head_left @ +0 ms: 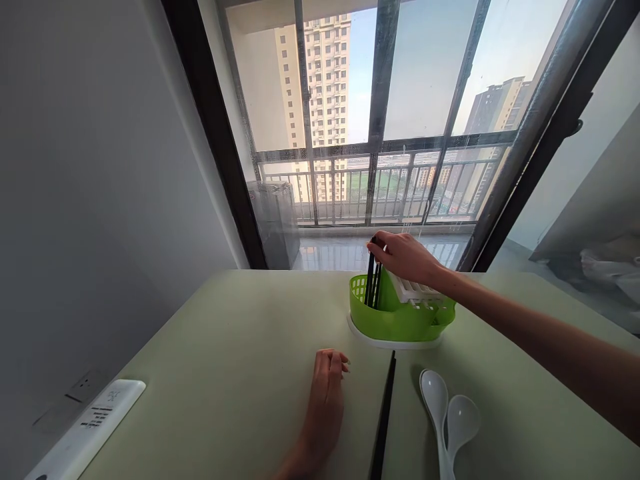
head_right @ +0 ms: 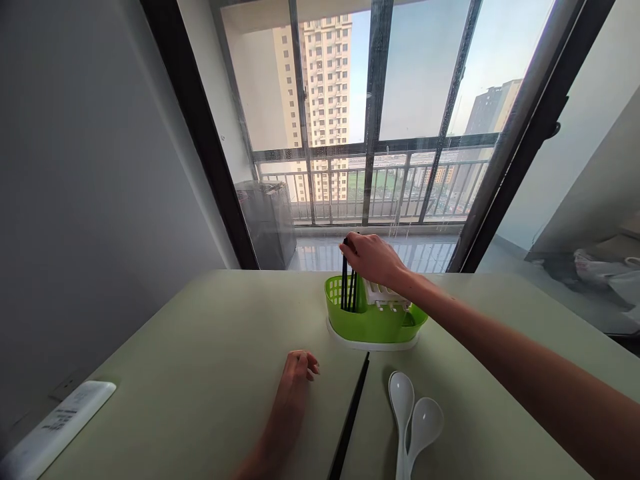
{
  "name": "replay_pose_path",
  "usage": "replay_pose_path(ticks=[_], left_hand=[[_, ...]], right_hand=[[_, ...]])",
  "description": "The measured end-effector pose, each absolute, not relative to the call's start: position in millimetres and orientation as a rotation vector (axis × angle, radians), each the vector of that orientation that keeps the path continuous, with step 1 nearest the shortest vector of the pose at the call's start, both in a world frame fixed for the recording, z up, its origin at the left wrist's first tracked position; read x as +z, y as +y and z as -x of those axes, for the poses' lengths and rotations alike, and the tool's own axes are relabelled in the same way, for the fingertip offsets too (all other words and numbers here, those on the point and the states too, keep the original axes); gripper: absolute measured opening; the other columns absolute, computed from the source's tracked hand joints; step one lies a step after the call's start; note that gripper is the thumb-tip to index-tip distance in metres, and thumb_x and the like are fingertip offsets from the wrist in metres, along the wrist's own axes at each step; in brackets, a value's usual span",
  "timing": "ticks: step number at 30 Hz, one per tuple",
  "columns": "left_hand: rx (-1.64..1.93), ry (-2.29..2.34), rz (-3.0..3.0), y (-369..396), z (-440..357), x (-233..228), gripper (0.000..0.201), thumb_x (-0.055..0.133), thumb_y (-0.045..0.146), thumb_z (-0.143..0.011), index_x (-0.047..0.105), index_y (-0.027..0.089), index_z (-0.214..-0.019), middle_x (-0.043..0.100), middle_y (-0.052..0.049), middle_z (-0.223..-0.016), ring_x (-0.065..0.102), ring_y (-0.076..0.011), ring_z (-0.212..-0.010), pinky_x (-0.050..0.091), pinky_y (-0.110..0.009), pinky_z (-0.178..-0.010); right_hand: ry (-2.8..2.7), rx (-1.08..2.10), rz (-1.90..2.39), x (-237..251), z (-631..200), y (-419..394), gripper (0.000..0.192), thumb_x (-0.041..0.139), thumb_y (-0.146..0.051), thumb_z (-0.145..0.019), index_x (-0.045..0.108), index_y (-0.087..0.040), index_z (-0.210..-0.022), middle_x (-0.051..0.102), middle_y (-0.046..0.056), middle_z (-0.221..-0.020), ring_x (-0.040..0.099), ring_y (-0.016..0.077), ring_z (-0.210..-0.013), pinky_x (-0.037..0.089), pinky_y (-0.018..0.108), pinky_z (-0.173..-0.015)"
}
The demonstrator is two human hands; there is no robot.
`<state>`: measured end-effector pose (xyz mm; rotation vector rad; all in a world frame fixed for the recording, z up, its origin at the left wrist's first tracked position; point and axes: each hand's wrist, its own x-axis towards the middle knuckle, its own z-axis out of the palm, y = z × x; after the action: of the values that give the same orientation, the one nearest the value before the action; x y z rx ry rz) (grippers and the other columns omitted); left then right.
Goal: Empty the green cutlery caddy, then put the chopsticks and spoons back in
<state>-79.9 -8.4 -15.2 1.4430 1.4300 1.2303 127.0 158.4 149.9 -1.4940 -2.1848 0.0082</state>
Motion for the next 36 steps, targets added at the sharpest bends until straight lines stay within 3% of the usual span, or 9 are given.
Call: replay_pose_path(ticks=[5,10,13,18,20,24,28,36], left_hand=[[1.233,1.394,-1.466,-8,81,-16,0.048,0.023,0.055,-0.106,0.056,0.023,-0.090,0.057,-0.005,-0.096,0.056,-0.0211,-0.091,0.048,-0.037,-0.091],[1.232,1.381,-1.502,-6,82,-18,0.046,0.024,0.049,-0.107,0.055,0.023,-0.085,0.057,-0.006,-0.095,0.055,-0.0211,-0.089,0.048,-0.037,-0.088],[1.233,1.397,-1.502,-7,81,-16,0.043,0.026,0.046,-0.107,0.055,0.023,-0.084,0.058,-0.005,-0.092,0.056,-0.0210,-0.087,0.049,-0.036,-0.087],[1.245,1.408,-1.473,-9,81,-15,0.039,0.031,0.044,-0.106,0.056,0.023,-0.085,0.060,-0.005,-0.093,0.058,-0.0214,-0.088,0.049,-0.036,-0.088],[1.254,1.398,-1.471,-9,81,-16,0.038,0.032,0.044,-0.106,0.056,0.023,-0.085,0.061,-0.005,-0.092,0.058,-0.0218,-0.089,0.048,-0.036,-0.089],[1.259,1.386,-1.506,-8,82,-18,0.037,0.034,0.045,-0.106,0.055,0.023,-0.084,0.060,-0.005,-0.090,0.057,-0.0214,-0.087,0.046,-0.035,-0.088],[1.252,1.373,-1.513,-7,81,-18,0.038,0.034,0.045,-0.106,0.054,0.023,-0.084,0.058,-0.005,-0.090,0.056,-0.0212,-0.088,0.045,-0.034,-0.087],[1.233,1.373,-1.526,-8,82,-18,0.039,0.034,0.047,-0.107,0.054,0.023,-0.083,0.058,-0.004,-0.089,0.056,-0.0208,-0.087,0.043,-0.033,-0.085]], right_hand=[[-2.122,-0.101,1.555,152,-127,158,0.027,0.046,-0.037,-0.103,0.061,-0.018,-0.114,0.077,0.009,-0.092,0.069,0.0255,-0.079,0.033,0.030,-0.059],[-2.155,-0.373,1.462,163,-121,125,0.036,0.043,-0.034,-0.105,0.047,-0.017,-0.137,0.077,0.008,-0.095,0.068,0.0235,-0.069,0.029,0.030,-0.055],[-2.285,-0.329,1.246,167,-115,90,0.030,0.043,-0.035,-0.106,0.053,-0.020,-0.130,0.076,0.005,-0.090,0.066,0.0194,-0.064,0.035,0.028,-0.056],[-2.739,0.040,0.660,148,-111,18,0.018,0.046,-0.027,-0.107,0.062,-0.022,-0.108,0.073,-0.001,-0.090,0.066,0.0114,-0.068,0.043,0.025,-0.063],[-2.847,-0.043,0.582,128,-111,-10,0.009,0.054,-0.023,-0.103,0.061,-0.023,-0.096,0.068,-0.004,-0.077,0.065,0.0131,-0.066,0.040,0.027,-0.060],[-2.940,-0.280,0.436,79,-113,-43,0.016,0.056,-0.027,-0.102,0.054,-0.023,-0.086,0.056,-0.008,-0.060,0.050,0.0114,-0.046,0.029,0.031,-0.048],[-2.837,-0.474,0.494,48,-119,-47,0.017,0.054,-0.029,-0.100,0.053,-0.022,-0.084,0.055,-0.006,-0.063,0.048,0.0130,-0.048,0.025,0.034,-0.046],[-2.823,-0.595,0.579,31,-119,-37,0.017,0.070,-0.026,-0.084,0.054,-0.020,-0.081,0.053,-0.003,-0.069,0.047,0.0149,-0.053,0.016,0.036,-0.046]])
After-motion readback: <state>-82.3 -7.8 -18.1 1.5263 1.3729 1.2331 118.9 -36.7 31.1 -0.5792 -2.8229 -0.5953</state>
